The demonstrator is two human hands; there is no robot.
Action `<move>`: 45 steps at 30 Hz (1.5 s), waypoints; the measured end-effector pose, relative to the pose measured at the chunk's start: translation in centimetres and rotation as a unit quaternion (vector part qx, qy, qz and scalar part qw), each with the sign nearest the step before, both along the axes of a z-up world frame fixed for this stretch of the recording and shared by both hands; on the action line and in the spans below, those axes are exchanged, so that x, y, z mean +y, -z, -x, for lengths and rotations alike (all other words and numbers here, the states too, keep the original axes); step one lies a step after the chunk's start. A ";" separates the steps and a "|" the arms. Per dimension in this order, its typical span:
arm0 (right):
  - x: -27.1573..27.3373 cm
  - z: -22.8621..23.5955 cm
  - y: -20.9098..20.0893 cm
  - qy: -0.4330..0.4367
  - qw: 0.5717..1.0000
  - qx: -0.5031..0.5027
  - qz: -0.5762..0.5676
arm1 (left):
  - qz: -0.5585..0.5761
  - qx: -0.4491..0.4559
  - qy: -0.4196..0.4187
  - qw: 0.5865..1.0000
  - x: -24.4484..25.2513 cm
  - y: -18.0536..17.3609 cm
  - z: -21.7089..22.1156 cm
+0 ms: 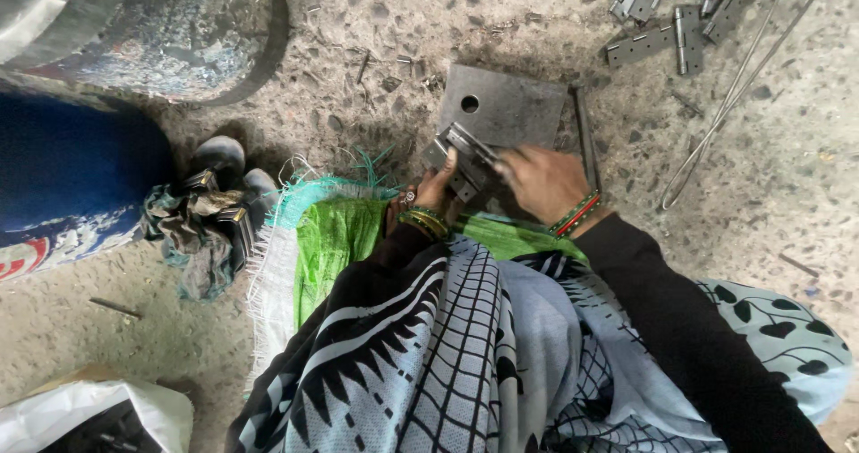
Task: The person sits on the floor and repeatedly picks up small metal hinge plates and pins, places them on a metal block, and uses a hammer to drive the pins into the plates. Finished assemblies are set aside in a growing pile.
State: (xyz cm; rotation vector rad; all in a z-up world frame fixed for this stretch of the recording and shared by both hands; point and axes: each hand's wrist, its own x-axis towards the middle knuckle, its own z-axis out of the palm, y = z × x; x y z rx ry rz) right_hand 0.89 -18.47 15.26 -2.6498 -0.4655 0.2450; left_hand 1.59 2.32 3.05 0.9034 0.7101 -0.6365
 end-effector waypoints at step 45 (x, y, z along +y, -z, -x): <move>-3.9 -2.1 7.1 0.153 0.986 0.049 -0.052 | -0.276 -0.049 0.168 0.945 -0.7 -1.5 -1.6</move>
